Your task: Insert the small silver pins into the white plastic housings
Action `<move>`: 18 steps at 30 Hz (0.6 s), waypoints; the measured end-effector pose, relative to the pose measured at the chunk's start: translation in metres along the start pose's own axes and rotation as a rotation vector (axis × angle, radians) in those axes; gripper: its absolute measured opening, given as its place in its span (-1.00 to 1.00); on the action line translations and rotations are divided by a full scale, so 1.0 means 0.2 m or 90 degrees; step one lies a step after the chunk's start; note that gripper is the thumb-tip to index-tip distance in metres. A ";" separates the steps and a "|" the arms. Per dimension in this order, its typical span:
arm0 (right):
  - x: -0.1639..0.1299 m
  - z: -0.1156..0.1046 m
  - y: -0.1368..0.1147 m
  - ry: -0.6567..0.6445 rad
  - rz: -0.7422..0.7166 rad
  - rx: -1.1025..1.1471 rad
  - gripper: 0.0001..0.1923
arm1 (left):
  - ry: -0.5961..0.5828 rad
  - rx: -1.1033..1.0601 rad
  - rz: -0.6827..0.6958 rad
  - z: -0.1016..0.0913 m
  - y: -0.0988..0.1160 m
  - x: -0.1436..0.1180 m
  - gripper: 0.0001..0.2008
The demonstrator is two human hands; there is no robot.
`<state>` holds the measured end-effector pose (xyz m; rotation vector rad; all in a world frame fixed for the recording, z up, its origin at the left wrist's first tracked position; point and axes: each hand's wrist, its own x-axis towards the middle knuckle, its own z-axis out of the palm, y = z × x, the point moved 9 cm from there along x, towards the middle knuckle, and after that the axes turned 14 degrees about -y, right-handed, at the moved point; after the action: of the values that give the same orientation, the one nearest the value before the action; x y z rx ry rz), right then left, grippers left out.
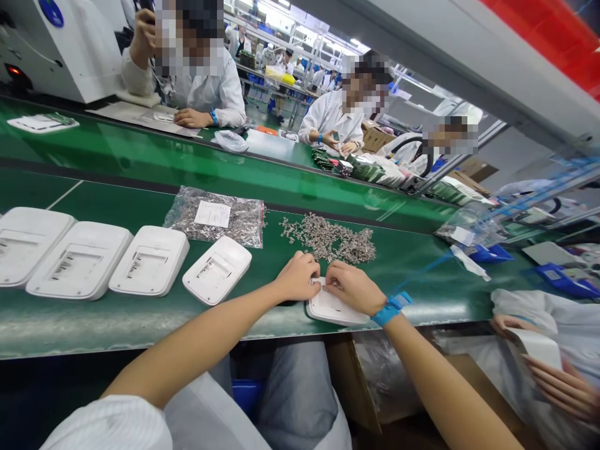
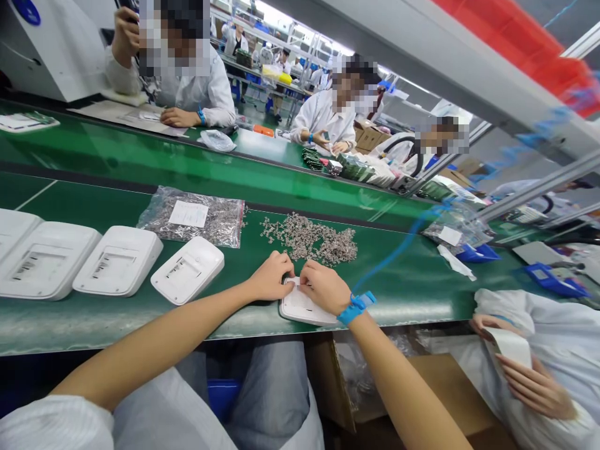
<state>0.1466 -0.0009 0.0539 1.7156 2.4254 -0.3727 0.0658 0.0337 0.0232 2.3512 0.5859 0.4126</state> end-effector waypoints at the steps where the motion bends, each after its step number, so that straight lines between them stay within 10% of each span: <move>1: 0.01 0.00 0.02 -0.002 0.011 0.001 -0.88 | 0.000 0.004 -0.006 0.00 0.00 0.00 -0.88; 18: -0.29 0.04 -0.03 0.322 -0.126 0.072 -0.85 | 0.023 -0.007 -0.079 0.00 -0.03 0.02 -0.86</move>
<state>0.1596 -0.0577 0.0628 1.7929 2.9952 -0.1029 0.0672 0.0396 0.0204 2.2872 0.7408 0.4017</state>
